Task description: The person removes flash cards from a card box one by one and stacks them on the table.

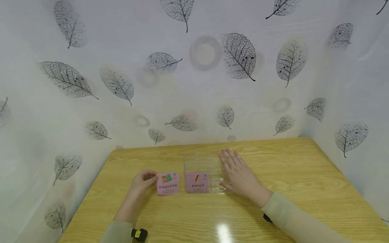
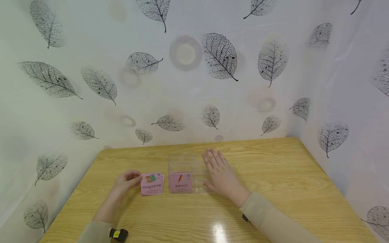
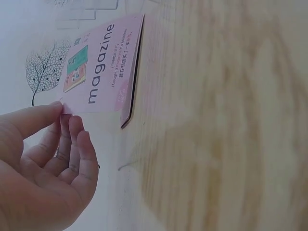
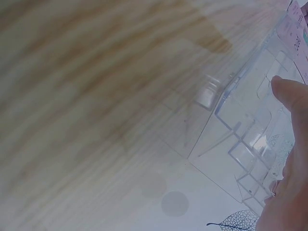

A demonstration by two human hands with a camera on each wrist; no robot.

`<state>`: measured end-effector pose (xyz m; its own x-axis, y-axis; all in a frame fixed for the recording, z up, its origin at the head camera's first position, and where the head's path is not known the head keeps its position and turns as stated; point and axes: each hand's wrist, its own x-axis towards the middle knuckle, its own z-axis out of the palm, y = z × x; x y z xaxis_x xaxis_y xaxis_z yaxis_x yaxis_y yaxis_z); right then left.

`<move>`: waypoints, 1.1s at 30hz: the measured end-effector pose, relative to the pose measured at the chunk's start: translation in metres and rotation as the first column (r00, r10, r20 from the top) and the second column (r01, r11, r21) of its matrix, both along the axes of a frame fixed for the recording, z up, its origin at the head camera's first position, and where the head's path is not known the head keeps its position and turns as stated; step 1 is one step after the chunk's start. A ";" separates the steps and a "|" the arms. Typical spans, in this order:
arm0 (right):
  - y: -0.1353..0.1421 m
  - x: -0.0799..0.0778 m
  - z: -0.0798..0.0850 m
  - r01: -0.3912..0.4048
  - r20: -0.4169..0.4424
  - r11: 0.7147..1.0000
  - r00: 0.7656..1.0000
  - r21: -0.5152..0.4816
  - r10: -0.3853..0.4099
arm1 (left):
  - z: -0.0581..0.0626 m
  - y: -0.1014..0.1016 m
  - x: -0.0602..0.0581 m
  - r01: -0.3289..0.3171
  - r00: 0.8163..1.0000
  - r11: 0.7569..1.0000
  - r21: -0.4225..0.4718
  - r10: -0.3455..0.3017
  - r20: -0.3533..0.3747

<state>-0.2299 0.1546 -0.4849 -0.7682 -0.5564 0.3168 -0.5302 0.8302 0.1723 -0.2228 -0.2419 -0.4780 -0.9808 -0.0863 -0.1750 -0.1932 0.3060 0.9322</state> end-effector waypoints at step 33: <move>0.000 0.000 0.001 -0.010 0.010 1.000 1.000 -0.029 0.011 | -0.004 -0.009 -0.015 0.000 1.000 0.992 -0.128 0.001 0.002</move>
